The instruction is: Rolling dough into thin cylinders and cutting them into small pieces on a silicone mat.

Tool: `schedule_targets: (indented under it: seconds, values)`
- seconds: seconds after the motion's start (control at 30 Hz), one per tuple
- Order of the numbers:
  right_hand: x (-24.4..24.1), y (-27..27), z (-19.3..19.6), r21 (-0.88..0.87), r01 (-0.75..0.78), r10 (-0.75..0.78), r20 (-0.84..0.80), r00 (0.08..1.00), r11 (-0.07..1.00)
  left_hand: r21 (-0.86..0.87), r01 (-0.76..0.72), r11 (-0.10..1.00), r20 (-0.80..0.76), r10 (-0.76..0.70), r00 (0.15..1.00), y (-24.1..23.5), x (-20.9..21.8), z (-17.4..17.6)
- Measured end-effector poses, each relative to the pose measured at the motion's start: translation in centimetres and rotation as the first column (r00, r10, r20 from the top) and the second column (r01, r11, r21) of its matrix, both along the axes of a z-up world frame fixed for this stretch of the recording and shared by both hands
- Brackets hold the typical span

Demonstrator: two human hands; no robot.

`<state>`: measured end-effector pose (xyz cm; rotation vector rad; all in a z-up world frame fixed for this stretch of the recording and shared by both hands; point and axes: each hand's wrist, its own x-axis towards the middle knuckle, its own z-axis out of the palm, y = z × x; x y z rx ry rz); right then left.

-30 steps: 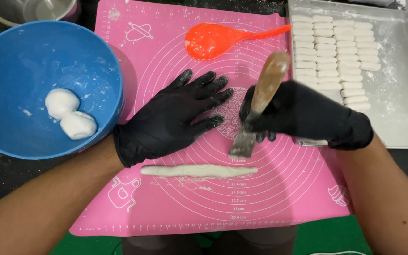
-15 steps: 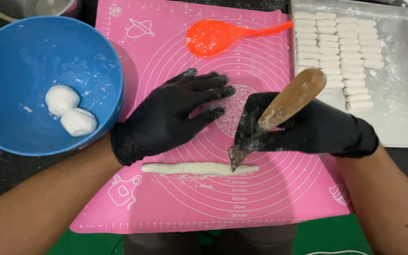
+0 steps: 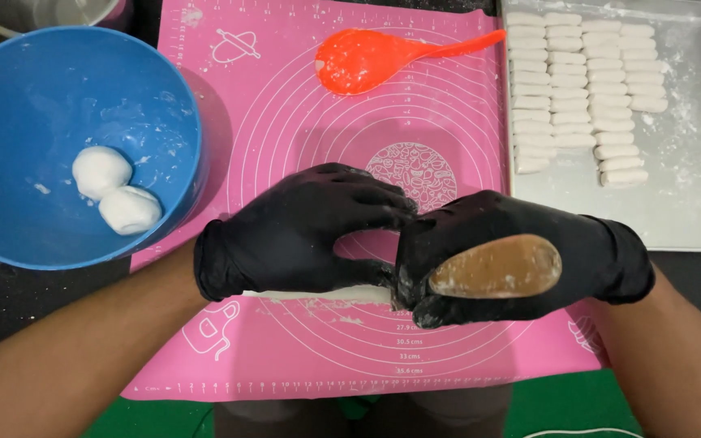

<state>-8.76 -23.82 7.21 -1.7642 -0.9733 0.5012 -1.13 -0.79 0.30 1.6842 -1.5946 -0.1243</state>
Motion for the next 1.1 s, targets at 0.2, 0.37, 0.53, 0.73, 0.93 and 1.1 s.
schedule_targets:
  seconds: [0.2, 0.37, 0.53, 0.73, 0.93, 1.1]
  values:
    - [-0.2, 0.7, 0.5, 0.005, -0.035, 0.035, -0.083, 0.996, 0.999, -0.046, 0.010, 0.999, 0.015, -0.009, 1.000, 0.0, 0.0, -0.5]
    - [-0.2, 1.3, 0.3, 0.021, -0.049, 0.050, -0.060, 0.997, 0.999, -0.045, 0.017, 0.999, 0.017, -0.016, 1.000, 0.2, 0.2, -0.6]
    - [-0.5, 1.4, -0.2, 0.001, -0.061, 0.060, -0.174, 0.983, 0.998, -0.067, 0.027, 0.997, 0.006, -0.027, 1.000, 0.2, 0.2, -0.5]
    - [-0.4, 1.4, -0.1, -0.029, -0.065, 0.062, -0.115, 0.991, 0.997, -0.020, 0.024, 1.000, 0.001, -0.024, 1.000, 0.1, 0.2, -0.7]
    - [-0.2, 1.4, -0.1, -0.090, -0.074, 0.069, -0.064, 0.996, 0.993, -0.010, 0.047, 0.999, 0.010, -0.047, 0.999, 0.1, 0.4, -0.9]
    - [-0.4, 1.3, -0.1, -0.084, -0.051, 0.042, -0.111, 0.993, 0.995, -0.005, 0.036, 0.999, -0.021, -0.036, 0.999, 0.0, 0.2, -0.2]
